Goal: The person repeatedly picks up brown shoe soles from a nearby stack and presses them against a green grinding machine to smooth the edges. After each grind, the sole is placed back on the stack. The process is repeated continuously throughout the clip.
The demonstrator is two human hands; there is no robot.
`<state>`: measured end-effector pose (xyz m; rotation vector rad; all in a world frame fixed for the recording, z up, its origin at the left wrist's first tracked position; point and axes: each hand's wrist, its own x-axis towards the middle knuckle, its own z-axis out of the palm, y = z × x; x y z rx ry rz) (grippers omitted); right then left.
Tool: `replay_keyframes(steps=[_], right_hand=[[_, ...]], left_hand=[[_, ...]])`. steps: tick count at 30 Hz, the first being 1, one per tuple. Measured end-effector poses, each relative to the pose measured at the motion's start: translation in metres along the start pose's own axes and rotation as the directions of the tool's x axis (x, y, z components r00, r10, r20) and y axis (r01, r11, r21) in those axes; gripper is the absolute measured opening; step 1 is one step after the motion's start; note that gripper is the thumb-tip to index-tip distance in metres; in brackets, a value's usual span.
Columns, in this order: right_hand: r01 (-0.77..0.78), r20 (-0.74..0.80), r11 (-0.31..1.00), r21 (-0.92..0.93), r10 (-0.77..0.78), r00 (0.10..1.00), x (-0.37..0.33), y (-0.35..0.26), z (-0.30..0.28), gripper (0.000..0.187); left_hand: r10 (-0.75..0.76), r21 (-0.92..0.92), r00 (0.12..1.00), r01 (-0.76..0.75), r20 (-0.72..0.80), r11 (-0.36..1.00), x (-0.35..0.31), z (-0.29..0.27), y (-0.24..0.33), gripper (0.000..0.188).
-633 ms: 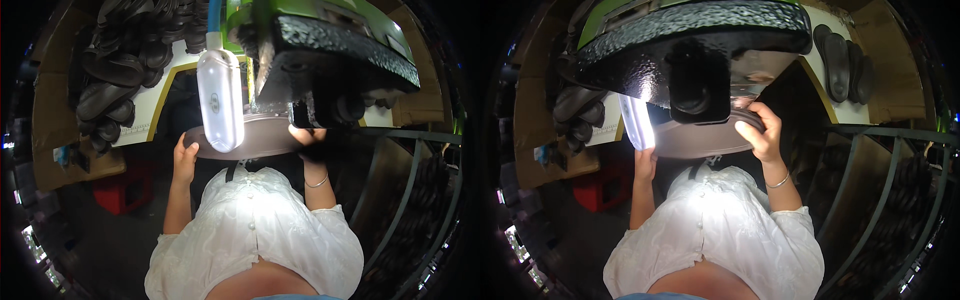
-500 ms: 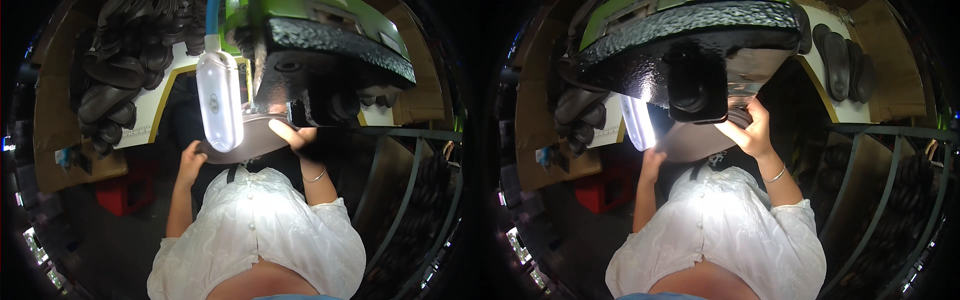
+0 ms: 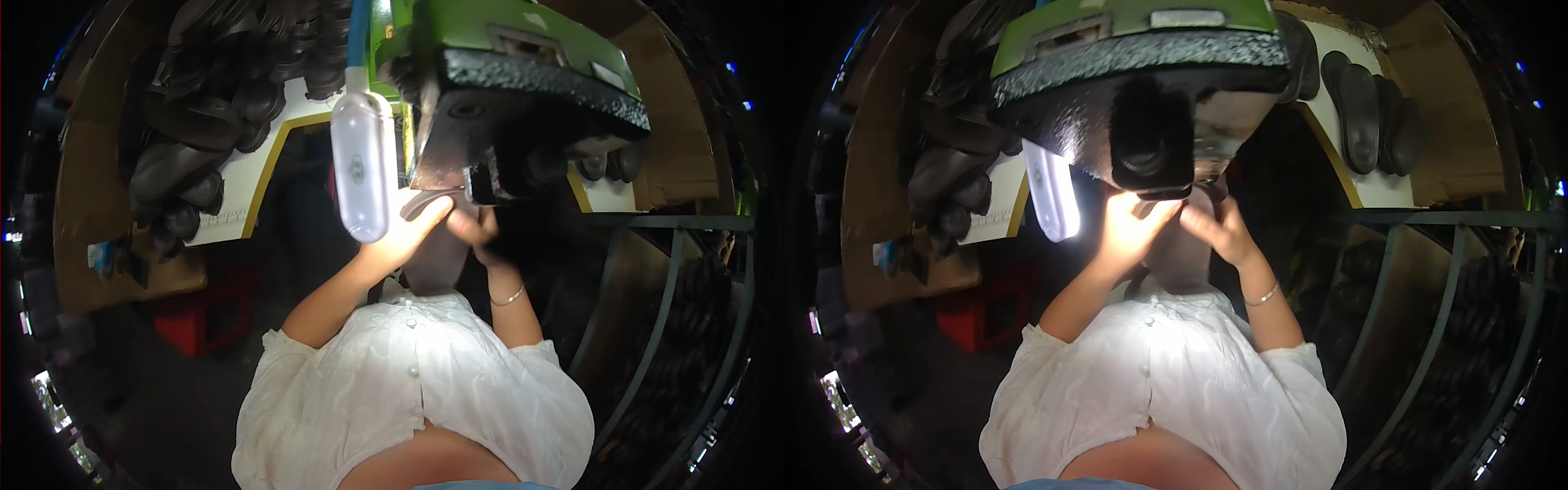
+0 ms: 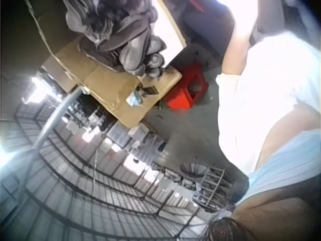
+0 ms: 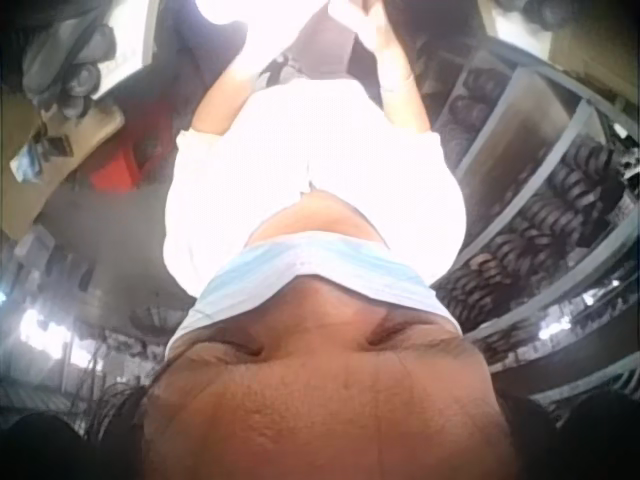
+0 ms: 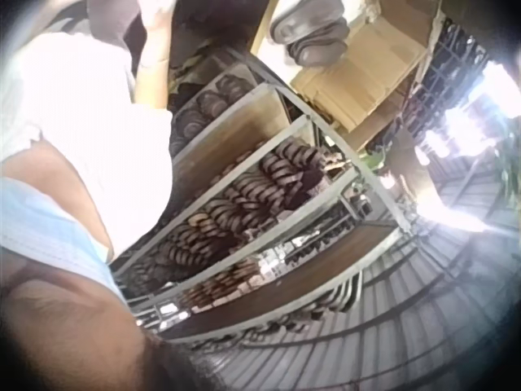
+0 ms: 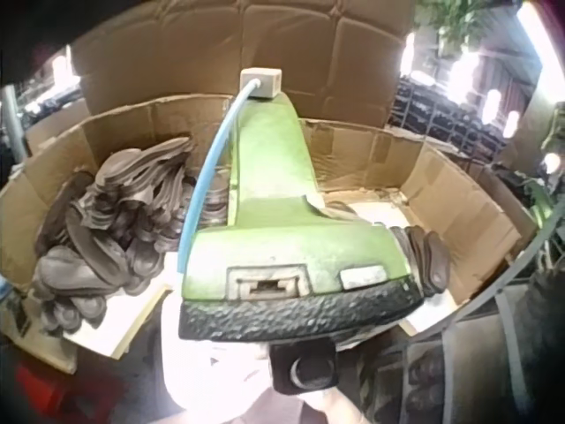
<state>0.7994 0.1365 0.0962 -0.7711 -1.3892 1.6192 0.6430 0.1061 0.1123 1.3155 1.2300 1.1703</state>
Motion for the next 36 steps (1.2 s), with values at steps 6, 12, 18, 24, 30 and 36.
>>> replay_keyframes(steps=[6,12,18,24,30,36], right_hand=[[-0.335,0.216,0.836,-0.435,0.458,0.862,-0.071,0.031,-0.09,0.032],[0.058,-0.47,0.979,0.194,0.041,0.882,-0.06,-0.005,-0.125,0.027],[0.237,-0.616,0.898,0.371,0.046,0.786,-0.006,-0.007,-0.07,0.031],[0.276,-0.551,0.907,0.318,-0.061,0.833,0.002,0.023,0.005,0.041],[0.181,-0.296,0.905,0.385,-0.065,0.953,-0.006,0.048,0.034,0.041],[-0.029,-0.047,0.985,0.17,0.038,0.998,0.004,0.005,0.02,0.044]], left_hand=[[-0.141,-0.214,0.973,0.101,-0.182,0.972,-0.025,0.004,-0.024,0.021],[-0.236,-0.29,0.971,0.214,-0.043,0.933,-0.035,0.003,-0.027,0.025],[-0.146,-0.228,0.979,0.112,-0.139,0.967,-0.049,-0.024,-0.035,0.028],[-0.135,-0.165,0.915,0.077,-0.38,0.983,-0.063,-0.072,-0.037,0.027],[-0.327,-0.17,0.884,0.284,-0.333,0.943,-0.078,-0.124,-0.075,0.026],[-0.421,-0.042,0.907,0.42,-0.009,0.906,-0.082,-0.086,-0.109,0.032]])
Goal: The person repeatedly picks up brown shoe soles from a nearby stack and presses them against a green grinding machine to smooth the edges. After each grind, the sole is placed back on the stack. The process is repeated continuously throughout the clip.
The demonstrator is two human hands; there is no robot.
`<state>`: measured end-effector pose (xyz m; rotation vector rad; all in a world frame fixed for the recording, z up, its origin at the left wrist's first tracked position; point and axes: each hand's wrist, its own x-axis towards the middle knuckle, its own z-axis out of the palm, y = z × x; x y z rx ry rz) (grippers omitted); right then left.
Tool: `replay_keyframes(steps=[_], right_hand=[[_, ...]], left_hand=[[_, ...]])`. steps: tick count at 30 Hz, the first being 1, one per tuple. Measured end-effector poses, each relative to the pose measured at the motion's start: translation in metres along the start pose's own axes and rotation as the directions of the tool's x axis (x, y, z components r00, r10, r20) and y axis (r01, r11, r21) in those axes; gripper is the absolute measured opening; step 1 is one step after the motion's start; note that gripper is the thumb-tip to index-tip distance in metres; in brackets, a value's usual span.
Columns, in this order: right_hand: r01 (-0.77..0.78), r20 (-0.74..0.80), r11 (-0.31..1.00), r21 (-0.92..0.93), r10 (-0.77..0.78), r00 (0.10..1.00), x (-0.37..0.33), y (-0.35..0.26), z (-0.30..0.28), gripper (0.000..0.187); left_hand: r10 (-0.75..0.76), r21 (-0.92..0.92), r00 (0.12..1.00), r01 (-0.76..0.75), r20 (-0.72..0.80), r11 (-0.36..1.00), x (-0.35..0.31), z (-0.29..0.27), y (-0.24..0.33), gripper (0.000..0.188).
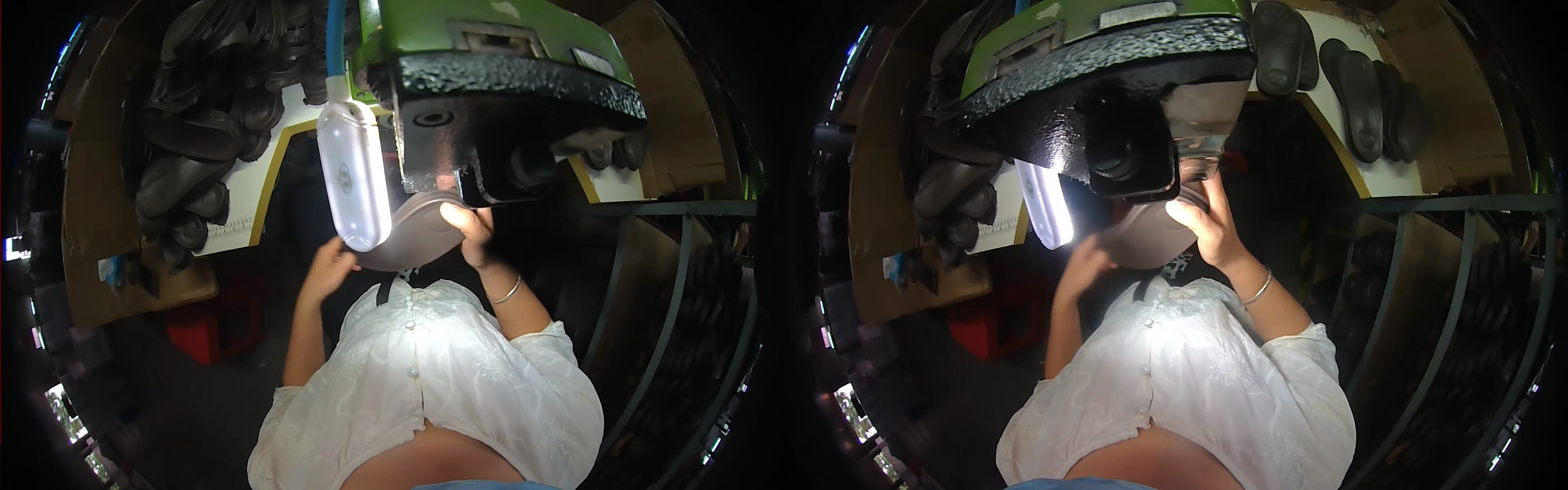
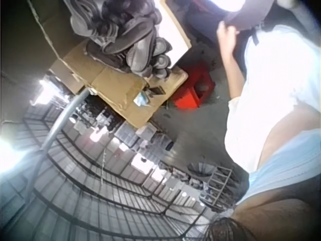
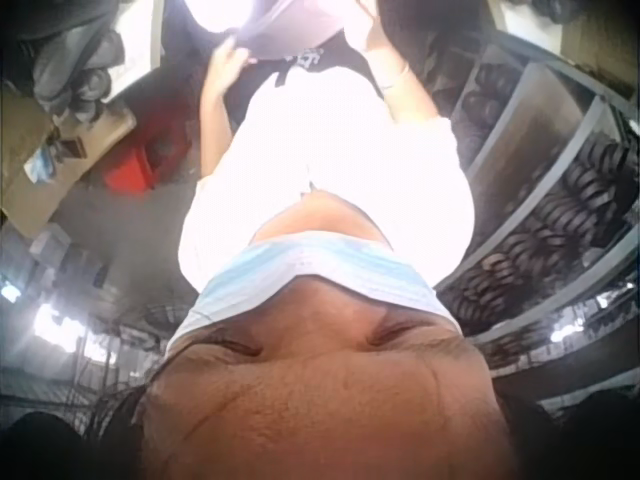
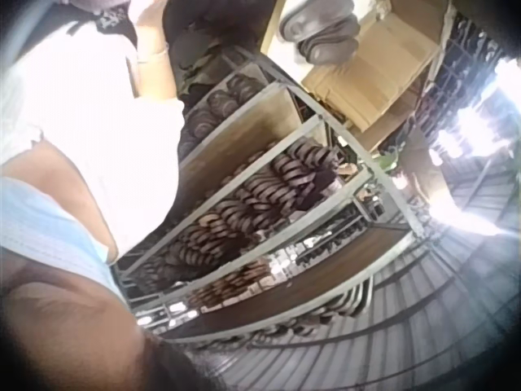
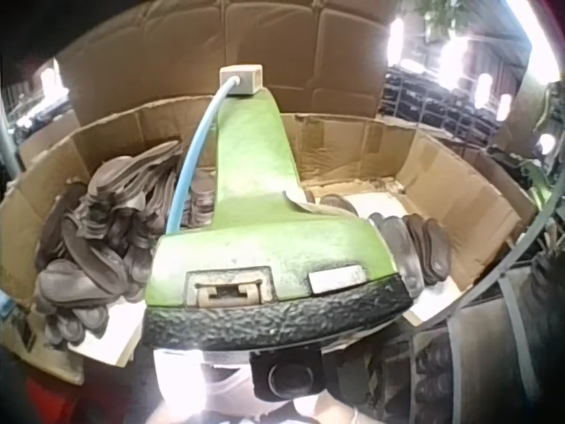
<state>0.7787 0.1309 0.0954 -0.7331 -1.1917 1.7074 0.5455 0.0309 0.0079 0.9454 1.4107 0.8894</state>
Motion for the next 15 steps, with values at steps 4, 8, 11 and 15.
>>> replay_keyframes(steps=[4,8,11,15], right_hand=[[-0.039,0.146,0.964,-0.263,0.079,0.986,0.013,-0.031,0.001,0.028],[0.072,0.23,0.787,-0.613,0.09,0.969,0.022,-0.043,0.007,0.031],[0.156,0.257,0.463,-0.873,0.165,0.952,0.022,-0.044,-0.017,0.039],[0.039,-0.089,0.245,-0.969,-0.49,0.867,0.025,-0.094,-0.043,0.029]], left_hand=[[-0.061,0.397,0.939,-0.084,0.34,0.914,0.012,0.054,-0.017,0.036],[0.171,0.195,0.82,-0.322,0.546,0.926,0.006,0.113,0.01,0.041],[0.028,0.326,0.799,-0.277,0.601,0.904,0.01,0.117,0.041,0.046],[0.038,0.22,0.939,-0.12,0.342,0.968,0.019,0.092,0.031,0.047]])
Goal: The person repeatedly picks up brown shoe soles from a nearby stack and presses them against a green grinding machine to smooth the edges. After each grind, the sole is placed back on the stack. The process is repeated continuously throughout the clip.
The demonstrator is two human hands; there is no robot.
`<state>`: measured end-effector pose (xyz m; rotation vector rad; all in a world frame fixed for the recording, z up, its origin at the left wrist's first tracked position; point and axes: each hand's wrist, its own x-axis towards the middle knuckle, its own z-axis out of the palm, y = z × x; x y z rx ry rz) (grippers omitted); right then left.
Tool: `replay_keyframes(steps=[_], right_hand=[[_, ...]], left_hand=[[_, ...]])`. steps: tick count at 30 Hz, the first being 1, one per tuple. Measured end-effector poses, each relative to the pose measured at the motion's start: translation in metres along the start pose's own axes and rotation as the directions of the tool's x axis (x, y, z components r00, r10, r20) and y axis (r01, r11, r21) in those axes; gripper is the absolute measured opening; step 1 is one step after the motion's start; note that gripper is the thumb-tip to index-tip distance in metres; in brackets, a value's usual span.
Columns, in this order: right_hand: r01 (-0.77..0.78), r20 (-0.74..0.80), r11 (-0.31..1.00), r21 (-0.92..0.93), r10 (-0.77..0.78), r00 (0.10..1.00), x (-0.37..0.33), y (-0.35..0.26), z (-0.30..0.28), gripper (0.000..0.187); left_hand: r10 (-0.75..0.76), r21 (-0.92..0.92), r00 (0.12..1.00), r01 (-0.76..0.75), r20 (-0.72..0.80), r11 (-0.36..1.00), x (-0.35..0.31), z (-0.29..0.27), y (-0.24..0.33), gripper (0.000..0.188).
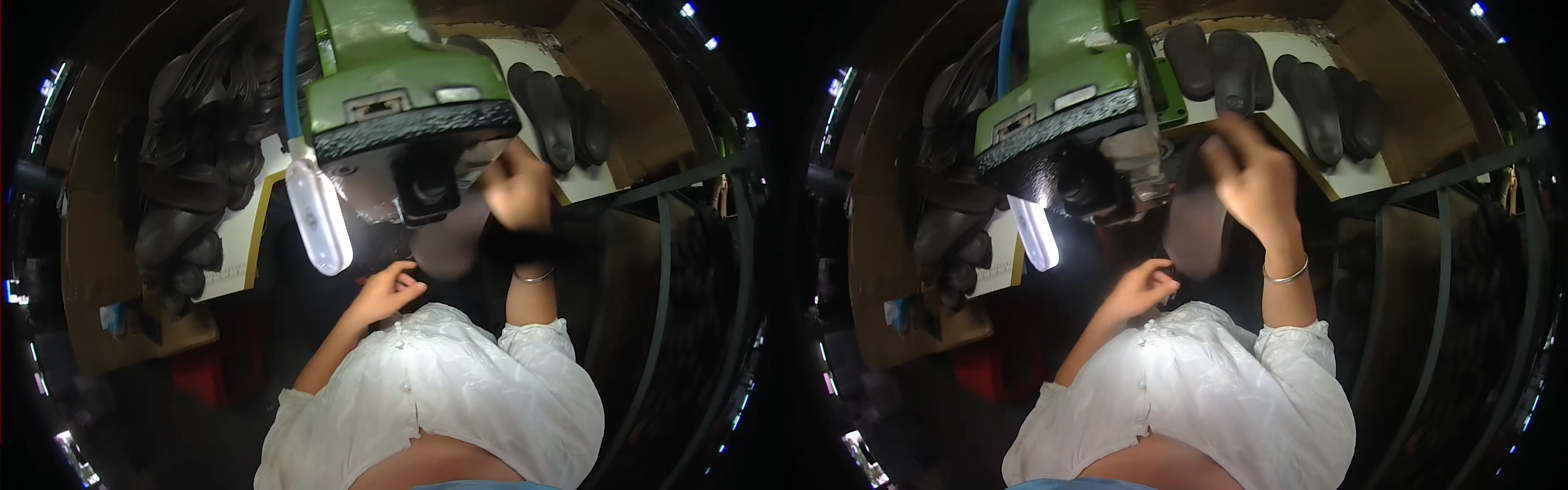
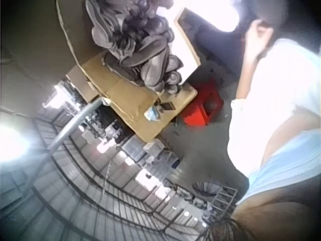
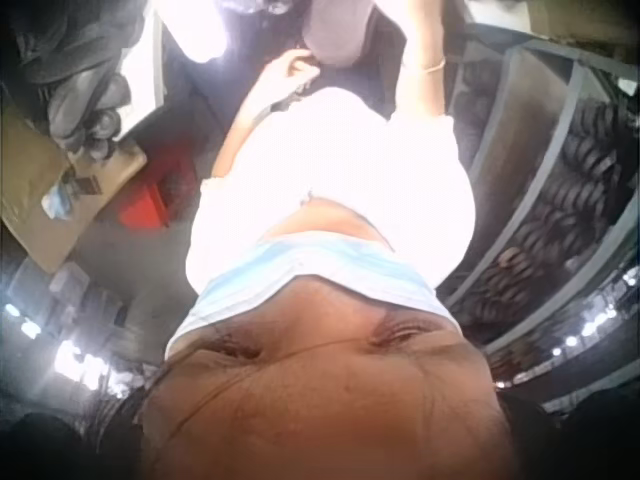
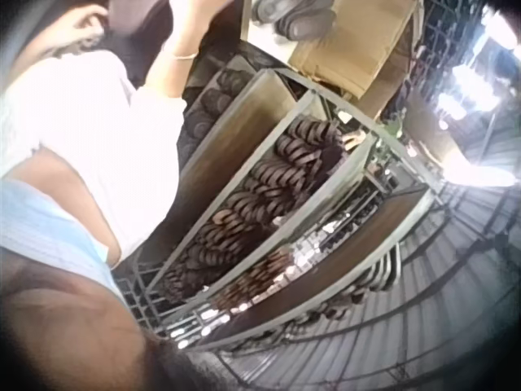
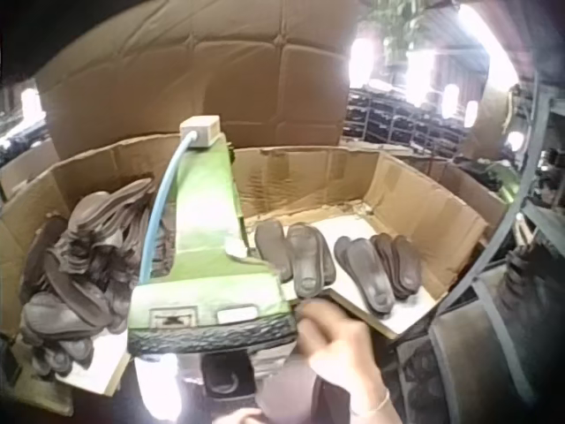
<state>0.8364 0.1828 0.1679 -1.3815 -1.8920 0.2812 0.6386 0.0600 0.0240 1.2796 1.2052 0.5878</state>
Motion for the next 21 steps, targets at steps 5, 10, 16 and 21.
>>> replay_keyframes(steps=[5,10,16,21], right_hand=[[0.119,-0.508,0.92,0.372,0.095,0.856,0.049,0.04,0.014,0.038],[0.151,-0.221,0.714,0.683,0.004,0.975,0.057,0.105,0.103,0.034],[0.054,0.02,0.498,0.865,-0.141,0.99,0.008,0.173,0.191,0.03],[-0.373,0.355,0.708,0.6,0.181,0.917,-0.061,0.099,0.167,0.018]], left_hand=[[-0.021,-0.091,0.986,0.006,-0.163,0.996,0.005,-0.028,-0.046,0.035],[0.097,0.222,0.891,0.005,-0.445,0.975,0.003,-0.072,-0.023,0.034],[0.693,0.693,0.165,0.383,-0.702,0.611,0.007,-0.196,0.001,0.044],[0.643,0.583,0.144,0.598,-0.752,0.549,-0.012,-0.269,-0.009,0.036]])
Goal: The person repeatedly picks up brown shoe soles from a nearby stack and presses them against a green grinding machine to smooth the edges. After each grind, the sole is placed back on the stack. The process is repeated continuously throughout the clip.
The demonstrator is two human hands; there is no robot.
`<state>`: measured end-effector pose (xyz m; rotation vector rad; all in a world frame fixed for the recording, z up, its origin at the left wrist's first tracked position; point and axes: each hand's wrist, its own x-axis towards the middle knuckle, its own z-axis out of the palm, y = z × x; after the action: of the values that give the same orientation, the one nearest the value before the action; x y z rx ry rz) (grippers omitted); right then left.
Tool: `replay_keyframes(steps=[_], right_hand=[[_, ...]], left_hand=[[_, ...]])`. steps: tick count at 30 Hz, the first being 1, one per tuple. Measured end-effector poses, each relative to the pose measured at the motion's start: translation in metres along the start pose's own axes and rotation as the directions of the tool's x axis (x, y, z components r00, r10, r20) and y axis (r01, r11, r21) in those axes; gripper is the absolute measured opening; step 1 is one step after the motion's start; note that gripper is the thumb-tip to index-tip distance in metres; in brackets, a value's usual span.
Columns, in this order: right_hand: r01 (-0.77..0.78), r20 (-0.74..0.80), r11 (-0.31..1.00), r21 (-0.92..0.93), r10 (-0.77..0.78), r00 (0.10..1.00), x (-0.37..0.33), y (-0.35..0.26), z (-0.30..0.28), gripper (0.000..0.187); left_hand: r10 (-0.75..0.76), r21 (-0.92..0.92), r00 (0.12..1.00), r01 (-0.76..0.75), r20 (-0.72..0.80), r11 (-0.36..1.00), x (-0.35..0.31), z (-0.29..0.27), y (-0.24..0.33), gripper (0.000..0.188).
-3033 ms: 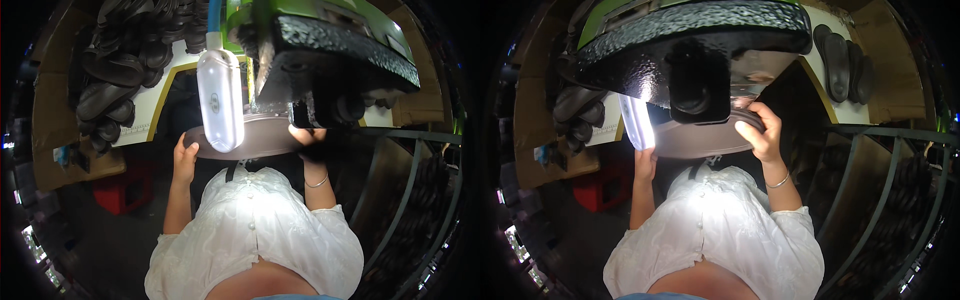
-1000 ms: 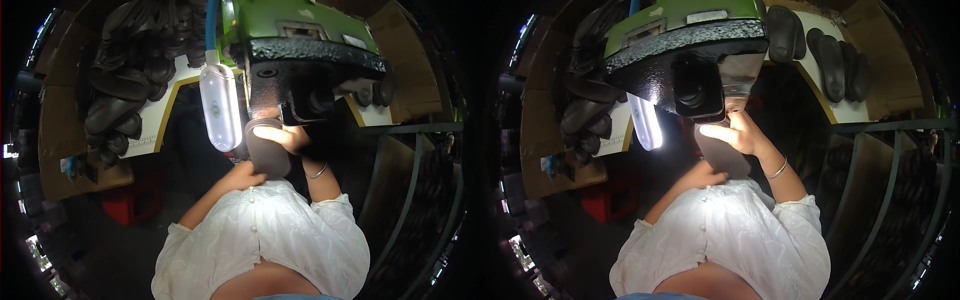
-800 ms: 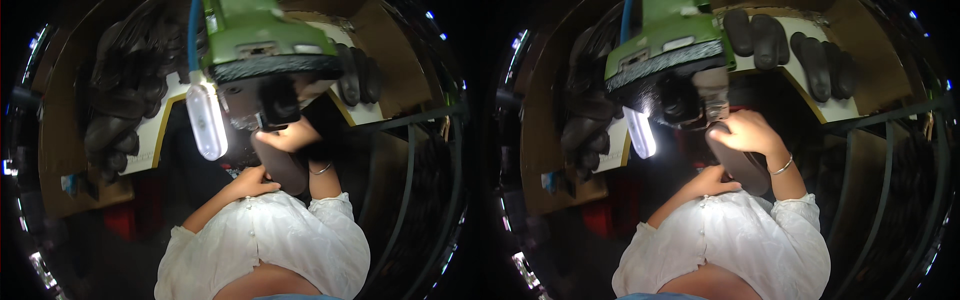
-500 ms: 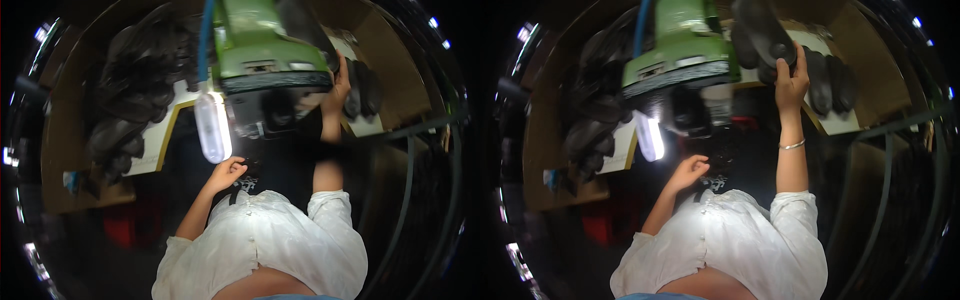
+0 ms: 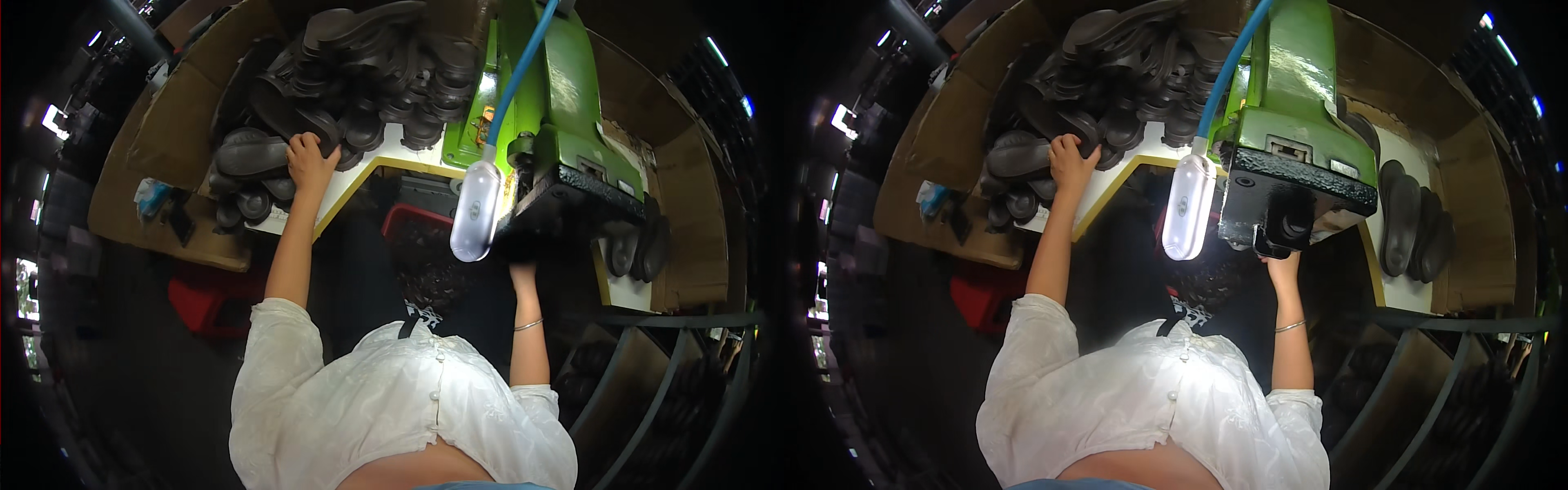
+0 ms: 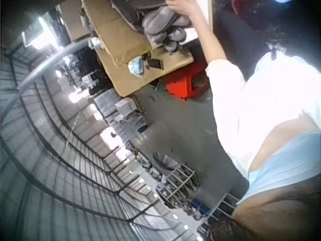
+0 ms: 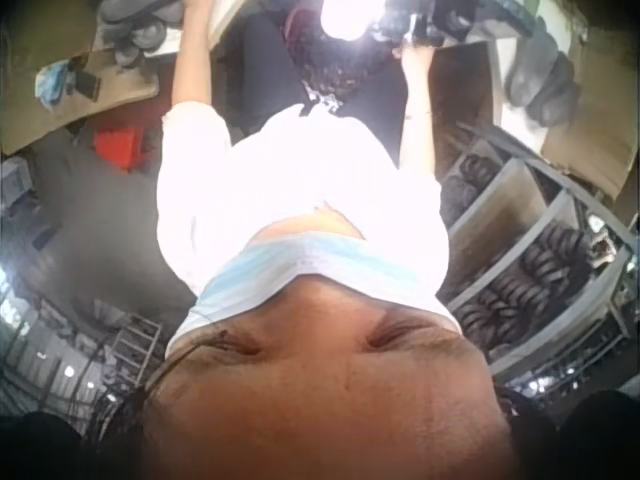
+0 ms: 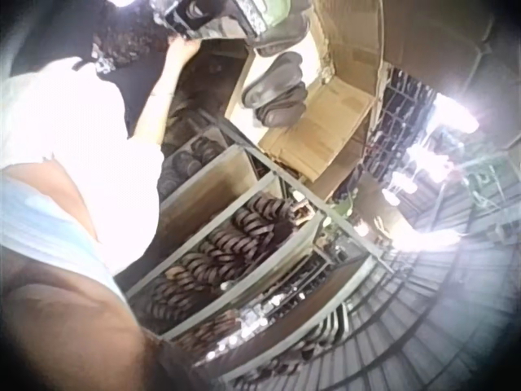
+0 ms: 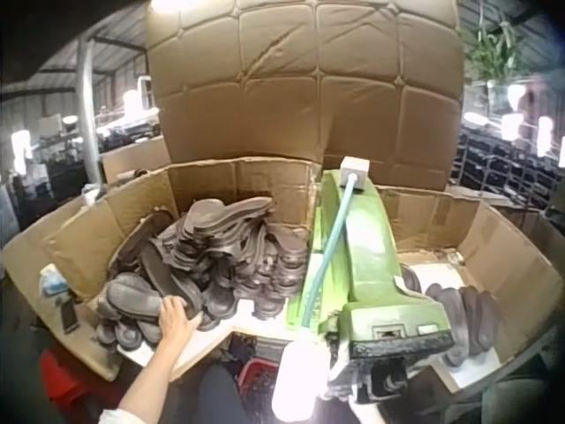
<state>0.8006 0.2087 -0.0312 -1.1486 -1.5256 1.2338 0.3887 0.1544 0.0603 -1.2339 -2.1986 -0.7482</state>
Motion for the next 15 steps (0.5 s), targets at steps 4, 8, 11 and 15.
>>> replay_keyframes(steps=[4,8,11,15], right_hand=[[-0.236,0.001,0.97,-0.051,0.236,0.972,-0.03,-0.006,-0.005,0.017],[-0.207,-0.045,0.905,-0.372,0.205,0.978,-0.06,-0.02,-0.002,0.029],[0.325,0.07,0.805,-0.496,-0.336,0.939,-0.069,-0.031,0.024,0.053],[0.533,0.104,0.699,-0.477,-0.558,0.824,-0.064,-0.038,0.022,0.058]], left_hand=[[0.01,-0.191,1.0,-0.012,-0.008,0.981,0.003,-0.018,0.017,0.028],[-0.024,-0.533,0.998,-0.015,-0.066,0.846,-0.053,-0.083,0.086,0.026],[0.171,-0.675,0.976,-0.034,0.138,0.737,-0.113,-0.138,0.127,0.023],[0.331,-0.577,0.585,0.806,0.741,-0.133,-0.158,-0.136,0.157,0.044]])
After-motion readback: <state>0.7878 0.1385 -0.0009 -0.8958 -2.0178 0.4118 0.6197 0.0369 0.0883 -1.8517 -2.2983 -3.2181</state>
